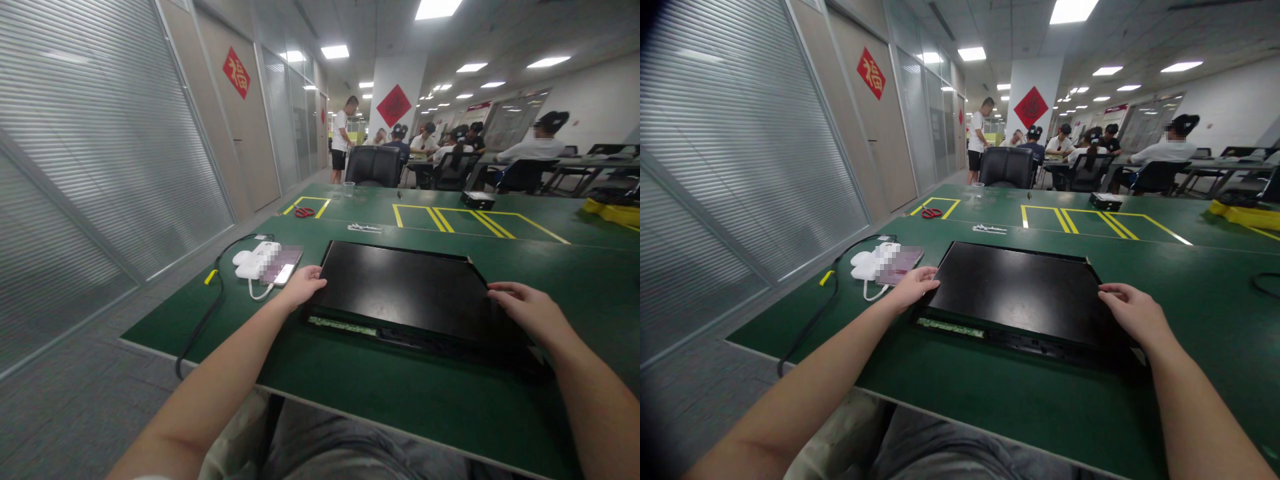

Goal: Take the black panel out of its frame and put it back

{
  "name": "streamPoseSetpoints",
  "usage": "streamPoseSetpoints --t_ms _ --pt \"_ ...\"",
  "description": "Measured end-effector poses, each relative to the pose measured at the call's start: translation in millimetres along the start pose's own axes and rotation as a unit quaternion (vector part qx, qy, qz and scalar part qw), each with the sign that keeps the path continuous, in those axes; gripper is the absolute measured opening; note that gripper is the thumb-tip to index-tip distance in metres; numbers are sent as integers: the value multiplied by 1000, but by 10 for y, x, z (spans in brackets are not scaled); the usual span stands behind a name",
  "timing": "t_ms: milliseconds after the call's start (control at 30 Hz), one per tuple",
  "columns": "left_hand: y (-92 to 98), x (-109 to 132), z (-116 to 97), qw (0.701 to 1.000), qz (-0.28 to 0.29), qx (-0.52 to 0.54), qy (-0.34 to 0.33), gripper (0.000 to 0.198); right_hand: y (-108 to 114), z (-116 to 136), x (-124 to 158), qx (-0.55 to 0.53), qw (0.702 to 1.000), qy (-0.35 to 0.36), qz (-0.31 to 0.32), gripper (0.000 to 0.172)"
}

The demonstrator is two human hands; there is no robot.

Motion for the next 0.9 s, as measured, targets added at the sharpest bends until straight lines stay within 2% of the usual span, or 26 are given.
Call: streamPoseSetpoints --t_ms 100,567,900 --pt "-3 22 -17 1000 -3 10 2 38 14 25 40 17 999 -27 9 31" --pt "-12 17 -25 1000 -16 23 14 38 -62 66 28 119 991 3 52 40" --pt "20 11 2 1000 -9 23 3 43 -80 28 -12 127 991 18 41 39"
Point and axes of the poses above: each hand's wrist, its own x-axis away from the middle knuckle, its own y-axis out of the back of the hand, z = x × y, the point moved 6 cm from there along -x, towards the middle knuckle, and after that the axes turned 2 degrees about -y, right-handed, at the moved point
